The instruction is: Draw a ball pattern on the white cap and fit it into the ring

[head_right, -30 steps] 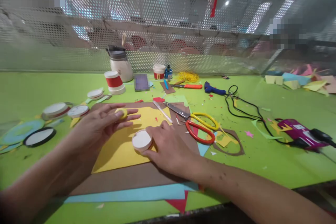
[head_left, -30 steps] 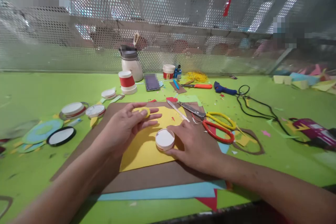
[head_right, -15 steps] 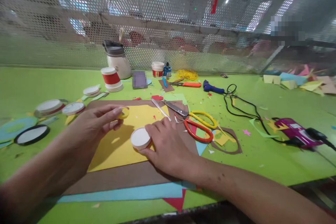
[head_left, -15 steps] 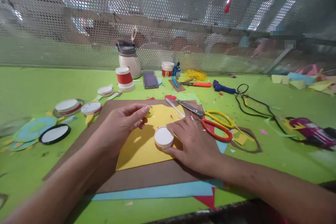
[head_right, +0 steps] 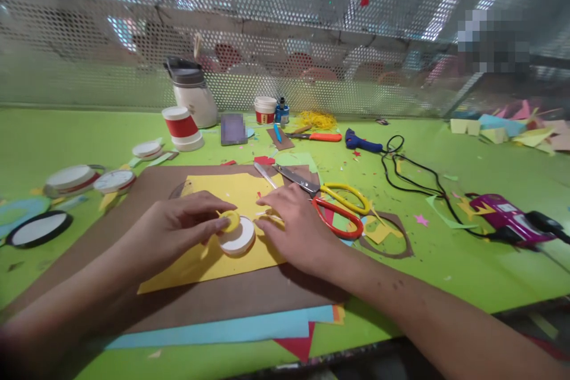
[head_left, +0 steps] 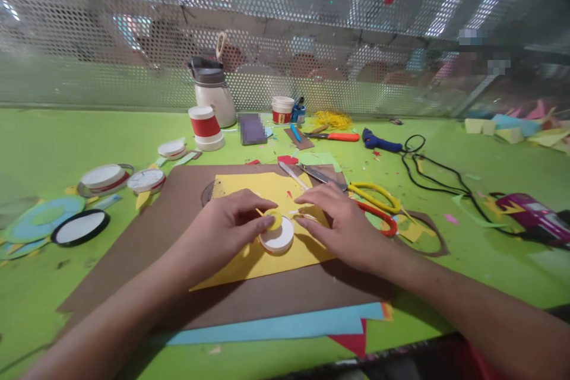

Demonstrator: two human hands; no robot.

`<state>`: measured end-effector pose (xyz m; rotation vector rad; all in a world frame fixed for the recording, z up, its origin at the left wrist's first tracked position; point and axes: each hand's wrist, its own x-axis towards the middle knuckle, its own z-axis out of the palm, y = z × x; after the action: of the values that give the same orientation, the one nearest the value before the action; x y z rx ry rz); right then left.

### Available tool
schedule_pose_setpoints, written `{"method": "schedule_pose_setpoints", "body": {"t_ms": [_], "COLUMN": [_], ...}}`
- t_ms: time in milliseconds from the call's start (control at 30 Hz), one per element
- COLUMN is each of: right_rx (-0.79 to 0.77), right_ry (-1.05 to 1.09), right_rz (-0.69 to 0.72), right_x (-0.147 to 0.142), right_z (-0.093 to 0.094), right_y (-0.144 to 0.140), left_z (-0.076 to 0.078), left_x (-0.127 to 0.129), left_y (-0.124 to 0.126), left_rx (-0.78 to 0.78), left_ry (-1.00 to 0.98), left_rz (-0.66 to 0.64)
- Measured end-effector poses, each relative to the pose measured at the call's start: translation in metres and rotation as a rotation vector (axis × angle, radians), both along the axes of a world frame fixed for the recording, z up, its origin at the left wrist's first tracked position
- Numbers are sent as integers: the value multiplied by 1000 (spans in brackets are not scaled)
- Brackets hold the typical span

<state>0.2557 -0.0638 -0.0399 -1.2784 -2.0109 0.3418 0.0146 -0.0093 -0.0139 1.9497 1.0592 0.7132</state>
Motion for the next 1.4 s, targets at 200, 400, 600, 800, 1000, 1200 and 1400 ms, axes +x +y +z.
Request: {"method": "schedule_pose_setpoints", "body": {"t_ms": [200, 400, 600, 800, 1000, 1200, 1400], "right_rx": [-73, -54, -75, -47, -214, -266, -103], "right_ry": [67, 86, 96, 83, -66, -183, -222], "right_rz": [41, 52, 77, 122, 143, 170, 205], "right_x": [-2, -3, -6, -7, -4, -8, -15], "right_z": [-1, -1, 2, 7, 16, 13, 0], "right_y": [1, 0, -4, -4, -5, -5, -4], "left_z": [-9, -28, -18, 9, 8, -2, -6], "left_x": [2, 3, -7, -13, -2, -1, 0], "left_y": [-5, -4, -1, -6, -22, -23, -25], "left_rx": [238, 456, 490, 329, 358, 467, 555], "left_ry": [133, 156, 134, 330, 453, 434, 421], "left_rz": [-97, -141, -61, -127, -118, -161, -253]}}
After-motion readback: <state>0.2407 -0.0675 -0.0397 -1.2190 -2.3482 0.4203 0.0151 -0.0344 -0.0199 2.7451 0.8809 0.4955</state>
